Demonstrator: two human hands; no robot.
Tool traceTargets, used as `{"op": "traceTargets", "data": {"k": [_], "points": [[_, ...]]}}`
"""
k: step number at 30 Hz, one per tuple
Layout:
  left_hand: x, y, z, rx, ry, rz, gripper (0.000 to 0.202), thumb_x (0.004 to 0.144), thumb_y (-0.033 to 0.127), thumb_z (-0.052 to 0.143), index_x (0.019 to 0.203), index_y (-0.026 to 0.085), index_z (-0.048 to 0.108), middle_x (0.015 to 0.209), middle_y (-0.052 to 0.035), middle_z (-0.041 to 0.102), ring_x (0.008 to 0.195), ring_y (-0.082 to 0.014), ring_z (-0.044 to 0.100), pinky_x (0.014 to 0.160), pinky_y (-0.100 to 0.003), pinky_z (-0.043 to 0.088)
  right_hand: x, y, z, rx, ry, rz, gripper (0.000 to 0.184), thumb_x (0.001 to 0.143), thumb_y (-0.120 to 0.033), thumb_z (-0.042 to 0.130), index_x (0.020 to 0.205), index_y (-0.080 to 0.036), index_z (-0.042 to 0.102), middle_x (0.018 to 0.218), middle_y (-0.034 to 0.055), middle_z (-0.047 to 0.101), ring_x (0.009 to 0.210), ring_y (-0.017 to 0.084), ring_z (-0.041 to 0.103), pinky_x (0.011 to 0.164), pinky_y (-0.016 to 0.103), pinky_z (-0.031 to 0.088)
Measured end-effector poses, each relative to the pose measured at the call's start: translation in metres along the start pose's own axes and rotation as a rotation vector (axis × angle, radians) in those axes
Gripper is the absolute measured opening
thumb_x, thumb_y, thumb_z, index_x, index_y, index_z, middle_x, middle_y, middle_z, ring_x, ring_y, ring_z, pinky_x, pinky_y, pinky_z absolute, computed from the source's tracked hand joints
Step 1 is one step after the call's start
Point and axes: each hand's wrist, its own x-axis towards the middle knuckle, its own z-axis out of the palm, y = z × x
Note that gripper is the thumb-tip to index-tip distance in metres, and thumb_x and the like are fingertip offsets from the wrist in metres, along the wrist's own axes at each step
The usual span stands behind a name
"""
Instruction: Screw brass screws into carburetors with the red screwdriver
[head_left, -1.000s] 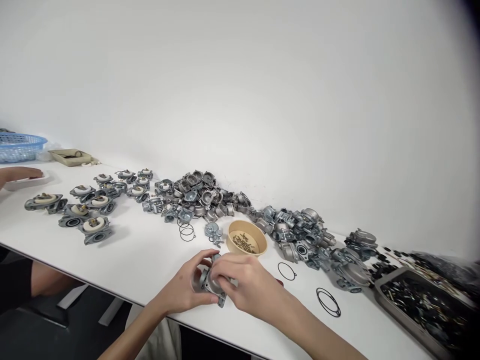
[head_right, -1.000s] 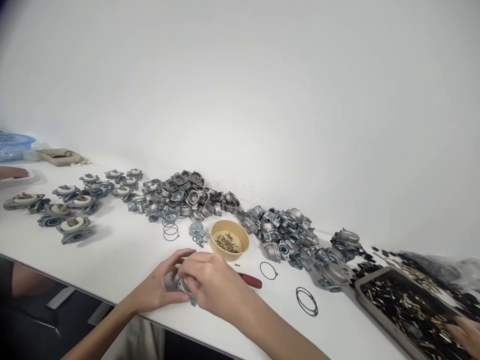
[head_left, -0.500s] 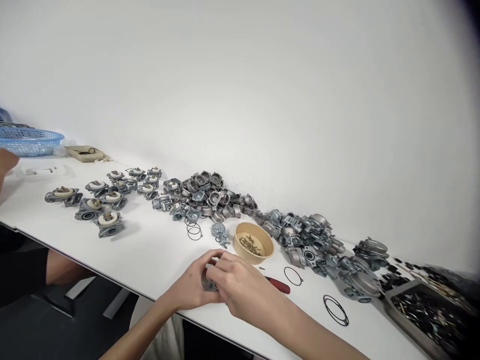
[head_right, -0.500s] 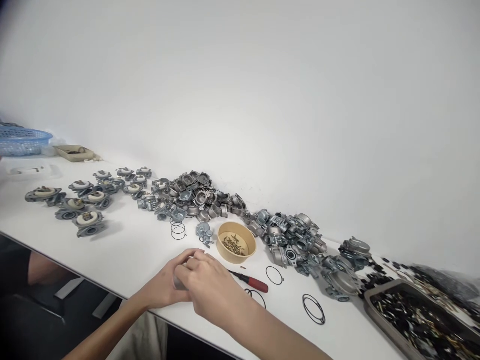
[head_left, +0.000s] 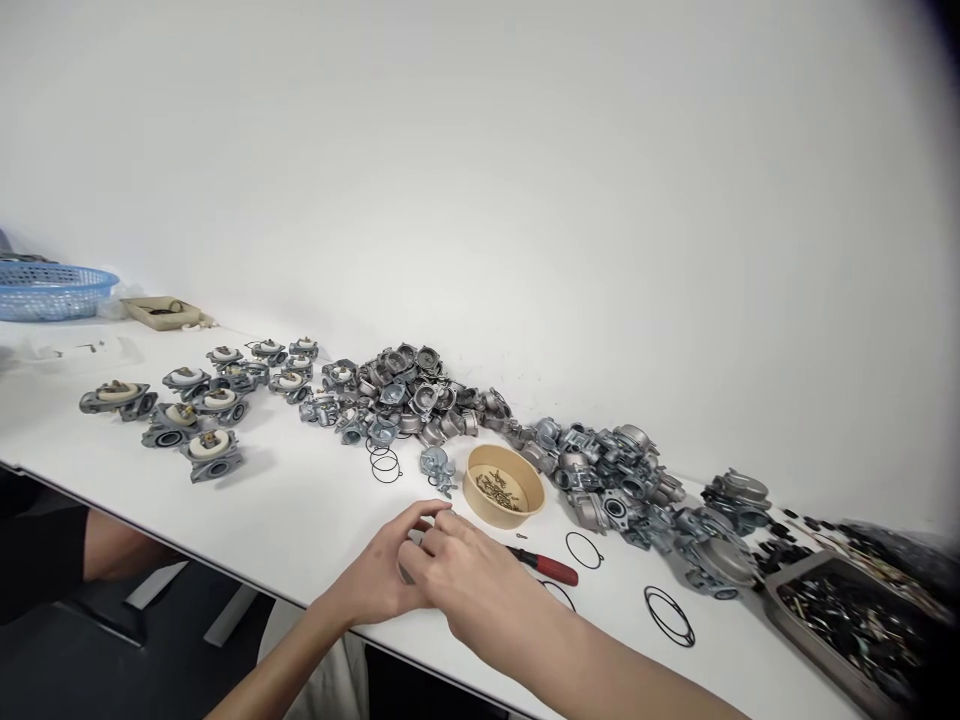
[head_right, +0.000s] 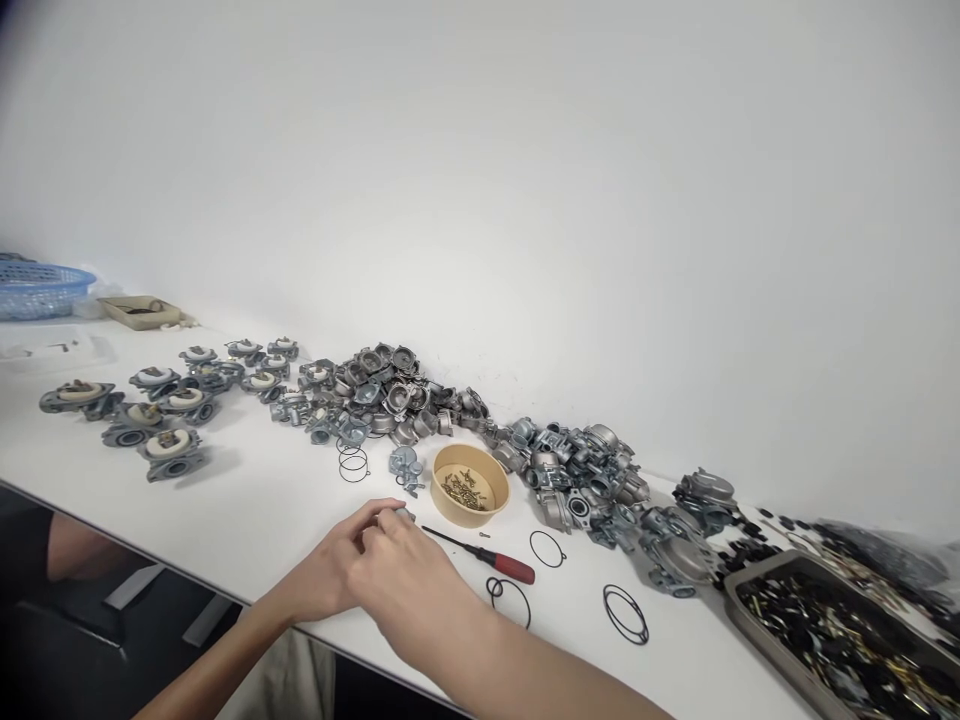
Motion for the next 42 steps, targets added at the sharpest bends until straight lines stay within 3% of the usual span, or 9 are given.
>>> {"op": "traceTargets", "data": {"k": [5,11,15,19,23,28,33,37,42], "points": [[-0.001,0.006,0.000,-0.001,0.007,-0.007,0.076,0.080,0.015,0.075,0.149,0.033,0.049,0.134,-0.0034,0.074,0.125,-0.0321,0.071,0.110,-0.042,0.053,0.004,-0.010,0.001,-0.101,0.073,-0.033,0.037,0.072,-0.004,0.079,0.108,-0.008,0.070,0.097,0.0200,0.077,0.092,0.035,0.068,0.082,0.044,0.058],[-0.002,0.008,0.000,-0.008,0.017,-0.026,0.079,0.077,0.019,0.081,0.149,0.030,0.051,0.140,-0.0052,0.073,0.131,-0.0364,0.068,0.111,-0.042,0.051,0.013,-0.003,0.000,-0.051,0.043,-0.026,0.036,0.069,0.008,0.073,0.102,-0.008,0.075,0.084,0.0156,0.078,0.078,0.028,0.070,0.068,0.036,0.054],[0.000,0.005,0.001,-0.015,0.022,-0.010,0.080,0.075,0.021,0.084,0.149,0.030,0.054,0.146,-0.0036,0.070,0.137,-0.0370,0.064,0.116,-0.042,0.047,0.015,0.006,0.009,0.007,0.105,-0.026,0.033,0.065,0.008,0.073,0.092,-0.011,0.074,0.079,0.0133,0.076,0.079,0.029,0.071,0.074,0.036,0.051],[-0.001,-0.005,-0.003,0.010,-0.010,-0.033,0.085,0.078,0.033,0.088,0.155,0.025,0.052,0.156,-0.0104,0.063,0.144,-0.0399,0.057,0.121,-0.050,0.044,-0.002,0.023,0.006,0.168,0.273,0.003,0.015,0.086,-0.003,0.067,0.089,-0.017,0.073,0.078,0.0065,0.074,0.081,0.023,0.068,0.076,0.033,0.048],[-0.006,-0.008,-0.004,0.064,-0.036,-0.079,0.105,0.077,0.045,0.092,0.166,0.026,0.040,0.170,-0.0140,0.047,0.153,-0.0419,0.046,0.125,-0.054,0.039,-0.041,0.063,0.015,0.281,0.486,0.304,0.020,0.104,-0.018,0.054,0.105,-0.021,0.073,0.089,0.0054,0.078,0.080,0.021,0.069,0.073,0.031,0.047],[-0.006,0.003,0.009,0.198,0.050,-0.079,0.107,0.068,0.040,0.098,0.160,0.032,0.044,0.164,-0.0122,0.049,0.147,-0.0418,0.049,0.120,-0.053,0.043,-0.093,0.107,0.072,0.358,0.145,0.630,0.026,0.101,-0.034,0.062,0.119,-0.023,0.076,0.103,0.0108,0.081,0.090,0.031,0.075,0.075,0.037,0.053],[-0.003,0.008,0.013,0.294,0.070,-0.087,0.095,0.072,0.019,0.087,0.157,0.035,0.046,0.149,-0.0088,0.060,0.138,-0.0377,0.055,0.115,-0.049,0.046,-0.115,0.113,0.114,0.440,0.103,0.643,0.017,0.089,-0.023,0.070,0.102,-0.023,0.080,0.103,0.0101,0.080,0.091,0.029,0.075,0.076,0.034,0.052],[-0.006,0.003,0.006,0.309,0.033,-0.116,0.089,0.080,0.021,0.081,0.160,0.033,0.043,0.161,-0.0100,0.054,0.147,-0.0393,0.050,0.122,-0.052,0.039,-0.117,0.114,0.116,0.475,0.143,0.673,0.020,0.094,-0.021,0.060,0.083,-0.022,0.077,0.089,0.0068,0.079,0.078,0.025,0.071,0.070,0.033,0.047],[-0.009,-0.003,0.013,0.315,0.073,-0.151,0.077,0.083,0.034,0.085,0.152,0.036,0.051,0.156,-0.0077,0.060,0.140,-0.0405,0.056,0.116,-0.052,0.047,-0.121,0.128,0.096,0.659,0.285,0.583,0.021,0.099,-0.032,0.061,0.098,-0.022,0.079,0.091,0.0064,0.080,0.081,0.024,0.073,0.074,0.034,0.054]]}}
